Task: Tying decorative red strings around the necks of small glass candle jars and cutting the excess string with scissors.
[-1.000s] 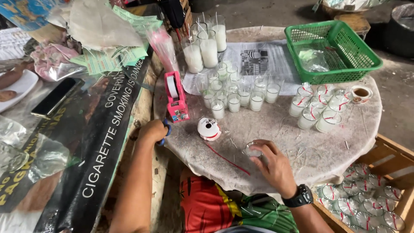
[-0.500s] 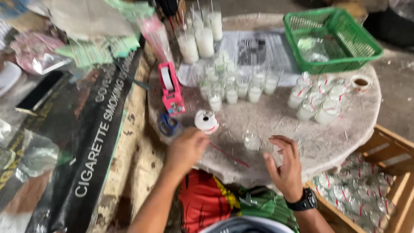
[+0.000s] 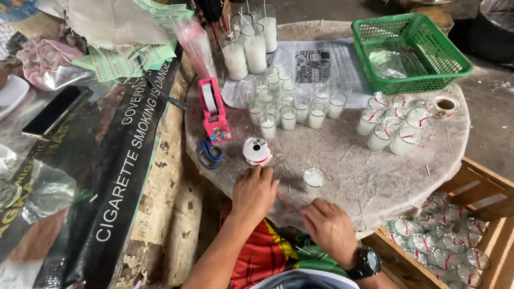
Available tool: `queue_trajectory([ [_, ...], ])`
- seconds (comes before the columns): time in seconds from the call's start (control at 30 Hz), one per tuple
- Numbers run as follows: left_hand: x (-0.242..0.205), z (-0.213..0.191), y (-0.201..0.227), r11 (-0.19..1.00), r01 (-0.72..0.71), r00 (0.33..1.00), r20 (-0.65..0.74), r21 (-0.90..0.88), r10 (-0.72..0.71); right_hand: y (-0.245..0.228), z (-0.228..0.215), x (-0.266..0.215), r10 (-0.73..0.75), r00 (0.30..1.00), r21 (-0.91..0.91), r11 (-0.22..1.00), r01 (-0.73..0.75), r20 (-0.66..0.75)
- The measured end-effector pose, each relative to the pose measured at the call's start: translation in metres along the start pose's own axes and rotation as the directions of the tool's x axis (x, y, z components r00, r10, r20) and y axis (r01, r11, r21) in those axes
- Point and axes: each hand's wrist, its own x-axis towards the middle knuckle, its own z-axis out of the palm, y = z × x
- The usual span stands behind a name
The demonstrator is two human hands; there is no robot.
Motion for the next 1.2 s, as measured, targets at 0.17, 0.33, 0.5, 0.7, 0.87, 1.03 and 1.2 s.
queue_trajectory([
  [0.17,0.021,-0.007,-0.004,0.993,0.030,0.994,0.111,-0.113,-0.017,-0.025,-0.009,-0.017,-0.090,0.991,0.138,0.988,0.076,0.098],
  [0.33,0.017,-0.027,0.013,0.912,-0.226,0.950,-0.285,-0.341,0.129,-0.011,-0.015,-0.022,-0.041,0.989,0.198,0.980,0.012,0.142],
  [0.5,-0.005,-0.036,0.037,0.669,-0.220,0.937,0.036,-0.710,0.347,0.025,-0.022,0.004,0.067,0.993,0.235,0.971,-0.042,-0.099],
  [0.7,0.029,-0.002,0.028,0.476,-0.229,0.968,-0.249,-0.849,0.021,0.048,-0.045,0.072,0.120,0.971,0.237,0.969,-0.069,-0.207],
  [0.87,0.052,0.022,0.015,0.762,-0.207,0.953,-0.303,-0.613,0.015,0.088,-0.015,0.079,0.236,0.969,0.120,0.967,-0.227,-0.069],
  [1.03,0.035,0.030,0.020,0.818,-0.187,0.969,-0.240,-0.543,0.062,0.072,-0.026,0.058,0.306,0.951,0.096,0.946,-0.310,0.053],
  [1.2,0.015,0.038,0.030,0.791,-0.270,0.897,-0.441,-0.549,0.000,0.053,-0.037,0.039,0.366,0.929,0.058,0.928,-0.369,0.044],
])
